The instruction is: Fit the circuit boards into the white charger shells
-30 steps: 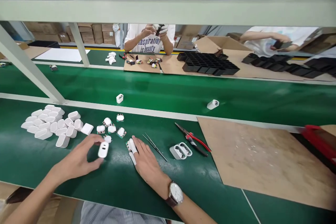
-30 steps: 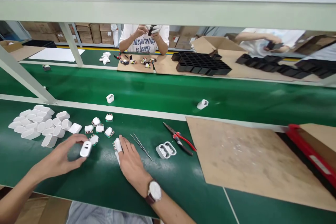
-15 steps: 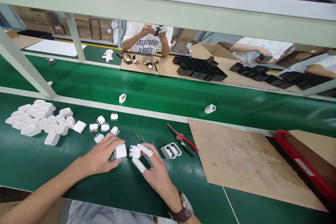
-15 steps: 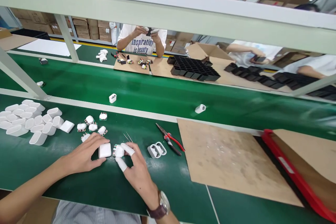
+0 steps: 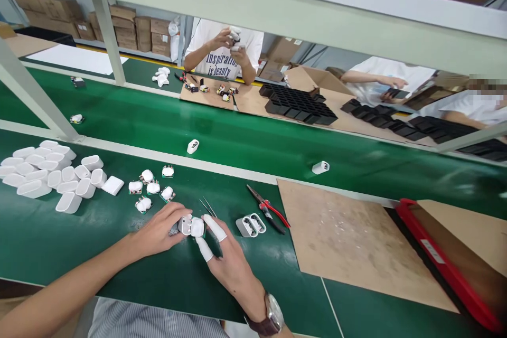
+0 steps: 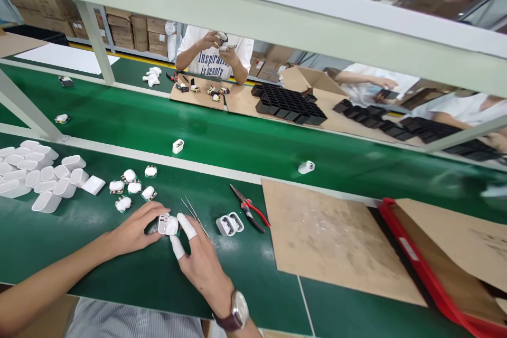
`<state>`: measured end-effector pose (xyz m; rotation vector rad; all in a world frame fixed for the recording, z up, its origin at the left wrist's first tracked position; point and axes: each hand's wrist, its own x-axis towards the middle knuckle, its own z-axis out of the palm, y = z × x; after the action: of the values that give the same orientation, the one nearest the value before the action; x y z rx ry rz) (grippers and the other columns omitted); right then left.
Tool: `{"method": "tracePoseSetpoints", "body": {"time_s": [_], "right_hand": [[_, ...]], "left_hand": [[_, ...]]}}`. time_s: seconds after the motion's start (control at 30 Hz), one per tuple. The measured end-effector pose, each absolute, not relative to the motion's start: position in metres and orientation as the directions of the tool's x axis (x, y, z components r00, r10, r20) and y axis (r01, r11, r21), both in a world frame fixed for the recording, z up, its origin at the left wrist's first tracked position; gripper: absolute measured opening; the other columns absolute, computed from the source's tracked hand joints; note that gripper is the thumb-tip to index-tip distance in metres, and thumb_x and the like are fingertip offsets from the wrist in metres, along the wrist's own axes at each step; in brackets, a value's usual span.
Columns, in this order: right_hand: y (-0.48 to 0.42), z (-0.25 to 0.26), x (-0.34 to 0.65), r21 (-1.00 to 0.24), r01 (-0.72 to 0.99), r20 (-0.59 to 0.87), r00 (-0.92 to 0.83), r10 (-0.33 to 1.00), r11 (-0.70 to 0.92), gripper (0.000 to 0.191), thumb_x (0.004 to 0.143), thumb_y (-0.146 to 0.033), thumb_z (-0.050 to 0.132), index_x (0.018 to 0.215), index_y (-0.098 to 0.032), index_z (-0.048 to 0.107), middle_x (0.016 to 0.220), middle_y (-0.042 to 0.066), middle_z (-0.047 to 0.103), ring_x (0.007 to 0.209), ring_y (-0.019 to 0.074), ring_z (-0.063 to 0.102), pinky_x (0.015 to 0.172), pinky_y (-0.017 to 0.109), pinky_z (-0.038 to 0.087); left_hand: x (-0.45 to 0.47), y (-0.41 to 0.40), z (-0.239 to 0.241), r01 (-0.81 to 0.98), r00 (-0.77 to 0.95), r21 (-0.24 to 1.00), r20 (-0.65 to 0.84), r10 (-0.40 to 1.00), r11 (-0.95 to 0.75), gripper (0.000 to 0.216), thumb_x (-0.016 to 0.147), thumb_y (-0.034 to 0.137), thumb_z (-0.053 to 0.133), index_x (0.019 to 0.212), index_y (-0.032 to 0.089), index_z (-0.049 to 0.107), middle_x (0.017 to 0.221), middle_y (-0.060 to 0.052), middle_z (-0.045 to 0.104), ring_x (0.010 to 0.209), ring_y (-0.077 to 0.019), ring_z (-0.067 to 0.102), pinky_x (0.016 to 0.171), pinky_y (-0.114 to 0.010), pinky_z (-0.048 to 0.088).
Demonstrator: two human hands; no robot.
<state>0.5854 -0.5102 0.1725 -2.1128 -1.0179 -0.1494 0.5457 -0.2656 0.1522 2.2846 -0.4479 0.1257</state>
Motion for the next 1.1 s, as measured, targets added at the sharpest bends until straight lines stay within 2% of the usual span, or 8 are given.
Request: {"method": "tracePoseSetpoints", "body": {"time_s": [0.07, 0.2, 0.63, 0.73, 0.9, 1.0, 1.1], "right_hand": [[-0.509, 0.173, 0.586, -0.513, 0.766, 0.439, 0.622, 0.648, -0.388, 0.066, 0.103, -0.017, 0.055, 0.163, -0.026, 0.029, 0.139, 0.015, 0.063, 0.126, 0.0279, 0.066, 0.103, 0.046, 0.061], [-0.508, 0.179, 0.587, -0.389, 0.829, 0.427, 0.549, 0.718, -0.402, 0.071, 0.103, -0.014, 0.048, 0.167, -0.023, 0.019, 0.136, 0.017, 0.066, 0.117, 0.0300, 0.070, 0.097, 0.047, 0.064], [-0.503, 0.194, 0.594, -0.270, 0.873, 0.302, 0.478, 0.825, -0.407, 0.074, 0.100, -0.008, 0.040, 0.168, -0.013, 0.009, 0.137, 0.021, 0.064, 0.116, 0.0331, 0.068, 0.093, 0.050, 0.064], [-0.501, 0.196, 0.594, -0.252, 0.887, 0.297, 0.451, 0.842, -0.386, 0.071, 0.099, -0.005, 0.040, 0.166, -0.009, 0.015, 0.137, 0.023, 0.063, 0.118, 0.0340, 0.067, 0.095, 0.051, 0.063], [-0.499, 0.196, 0.597, -0.244, 0.892, 0.258, 0.439, 0.861, -0.381, 0.065, 0.091, 0.003, 0.041, 0.155, -0.010, 0.039, 0.139, 0.023, 0.063, 0.124, 0.0344, 0.066, 0.100, 0.052, 0.061], [-0.500, 0.190, 0.600, -0.276, 0.890, 0.300, 0.438, 0.847, -0.362, 0.058, 0.095, 0.001, 0.043, 0.151, -0.011, 0.045, 0.139, 0.021, 0.066, 0.123, 0.0326, 0.068, 0.100, 0.050, 0.062], [-0.498, 0.179, 0.602, -0.325, 0.885, 0.355, 0.440, 0.825, -0.332, 0.051, 0.099, -0.004, 0.048, 0.148, -0.016, 0.051, 0.147, 0.018, 0.062, 0.122, 0.0308, 0.069, 0.100, 0.049, 0.062]], "left_hand": [[0.542, -0.266, 0.148, -0.361, 0.931, 0.691, 0.234, -0.279, -0.626, 0.057, 0.096, 0.015, 0.063, 0.148, 0.026, 0.044, 0.140, -0.012, 0.055, 0.127, -0.0258, 0.060, 0.108, -0.041, 0.055], [0.539, -0.265, 0.144, -0.359, 0.933, 0.682, 0.247, -0.262, -0.638, 0.059, 0.095, 0.013, 0.063, 0.149, 0.025, 0.044, 0.139, -0.012, 0.055, 0.127, -0.0263, 0.061, 0.110, -0.043, 0.055], [0.540, -0.265, 0.152, -0.374, 0.926, 0.702, 0.243, -0.290, -0.606, 0.055, 0.095, 0.011, 0.060, 0.147, 0.024, 0.047, 0.135, -0.012, 0.056, 0.124, -0.0262, 0.061, 0.108, -0.043, 0.056], [0.540, -0.266, 0.151, -0.369, 0.927, 0.708, 0.236, -0.290, -0.602, 0.054, 0.095, 0.011, 0.061, 0.146, 0.024, 0.048, 0.135, -0.012, 0.056, 0.124, -0.0262, 0.061, 0.107, -0.043, 0.055], [0.542, -0.266, 0.151, -0.383, 0.924, 0.695, 0.268, -0.274, -0.609, 0.047, 0.098, 0.017, 0.063, 0.142, 0.024, 0.051, 0.131, -0.012, 0.060, 0.120, -0.0275, 0.060, 0.107, -0.046, 0.054], [0.543, -0.264, 0.153, -0.395, 0.918, 0.691, 0.280, -0.280, -0.605, 0.043, 0.099, 0.023, 0.065, 0.140, 0.024, 0.053, 0.128, -0.011, 0.063, 0.117, -0.0279, 0.058, 0.106, -0.048, 0.053], [0.545, -0.261, 0.155, -0.366, 0.929, 0.723, 0.242, -0.281, -0.587, 0.042, 0.100, 0.025, 0.066, 0.140, 0.025, 0.053, 0.129, -0.011, 0.063, 0.117, -0.0277, 0.058, 0.104, -0.048, 0.054]]}}
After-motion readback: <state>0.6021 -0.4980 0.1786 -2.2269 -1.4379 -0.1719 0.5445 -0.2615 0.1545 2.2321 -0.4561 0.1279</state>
